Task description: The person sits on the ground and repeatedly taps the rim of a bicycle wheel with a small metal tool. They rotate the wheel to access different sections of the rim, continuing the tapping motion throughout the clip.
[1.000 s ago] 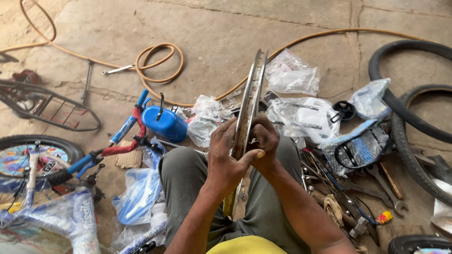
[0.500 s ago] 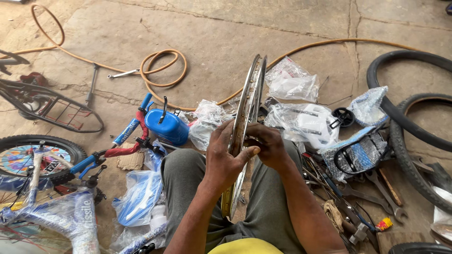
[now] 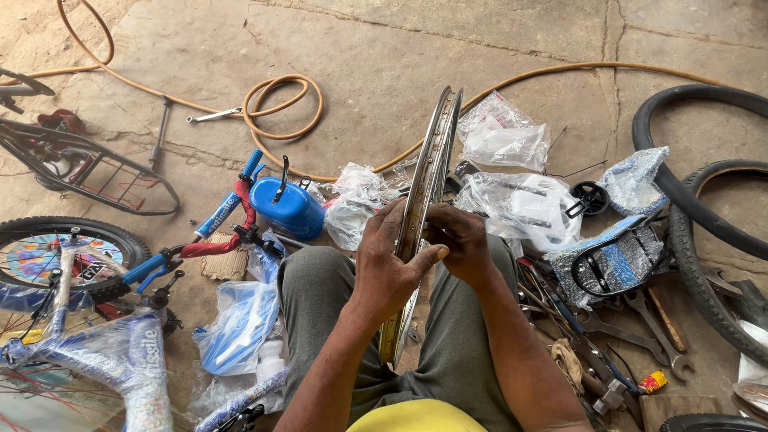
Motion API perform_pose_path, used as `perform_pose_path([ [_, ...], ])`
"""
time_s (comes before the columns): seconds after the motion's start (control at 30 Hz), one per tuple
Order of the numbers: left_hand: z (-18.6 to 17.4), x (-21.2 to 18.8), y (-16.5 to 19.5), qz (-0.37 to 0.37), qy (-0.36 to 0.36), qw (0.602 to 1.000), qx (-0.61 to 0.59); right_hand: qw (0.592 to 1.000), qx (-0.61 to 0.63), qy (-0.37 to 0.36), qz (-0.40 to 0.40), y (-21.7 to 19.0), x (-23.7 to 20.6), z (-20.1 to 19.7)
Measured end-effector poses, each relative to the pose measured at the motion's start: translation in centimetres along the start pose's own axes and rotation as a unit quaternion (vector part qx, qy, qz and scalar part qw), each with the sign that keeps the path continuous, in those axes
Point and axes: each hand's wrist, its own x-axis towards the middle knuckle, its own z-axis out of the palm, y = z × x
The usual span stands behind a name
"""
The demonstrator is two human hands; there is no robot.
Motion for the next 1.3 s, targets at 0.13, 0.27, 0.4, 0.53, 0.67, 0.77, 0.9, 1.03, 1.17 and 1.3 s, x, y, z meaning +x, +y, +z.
perform_pose_path([
  [0.13, 0.2, -0.1, -0.2, -0.018, -0.006, 1.0, -0.009, 1.0, 0.024, -0.009, -0.018, 0.5, 0.2, -0.3],
  [0.27, 0.4, -0.3, -0.3, -0.006, -0.004, 1.0, -0.005, 0.999, 0.034, -0.03, -0.015, 1.0, 0.4, -1.1],
  [0.4, 0.4, -0.3, -0.3, -0.014, 0.001, 1.0, -0.015, 0.999, 0.029, 0.008, -0.032, 1.1, 0.0, -0.5],
  [0.53, 0.3, -0.2, -0.5, 0.001, 0.005, 1.0, -0.009, 0.999, 0.02, 0.004, -0.037, 1.0, 0.3, -0.2],
  [0.67, 0.3, -0.3, -0.4, -0.015, -0.005, 1.0, -0.014, 0.997, 0.075, -0.025, 0.011, 1.3, 0.6, -1.0],
  [0.77, 0.1, -0.3, -0.2, -0.018, -0.008, 1.0, -0.017, 0.99, 0.137, -0.028, 0.033, 1.8, 0.1, -1.2],
  [0.9, -0.3, 0.0, 0.2, -0.019, -0.006, 0.999, -0.028, 0.999, 0.016, -0.017, 0.032, 2.9, -0.3, -1.0],
  [1.03, -0.6, 0.1, 0.2, -0.028, -0.003, 0.999, -0.024, 0.991, 0.118, -0.052, 0.041, 3.4, -0.4, -1.3],
  [1.17, -0.8, -0.1, -0.1, -0.027, 0.004, 0.999, -0.018, 0.981, 0.172, -0.064, 0.06, 3.5, -0.7, -1.1],
  [1.3, -0.7, -0.2, -0.5, -0.025, 0.004, 1.0, -0.013, 0.984, 0.116, -0.032, 0.131, 3.6, -0.8, -0.7],
])
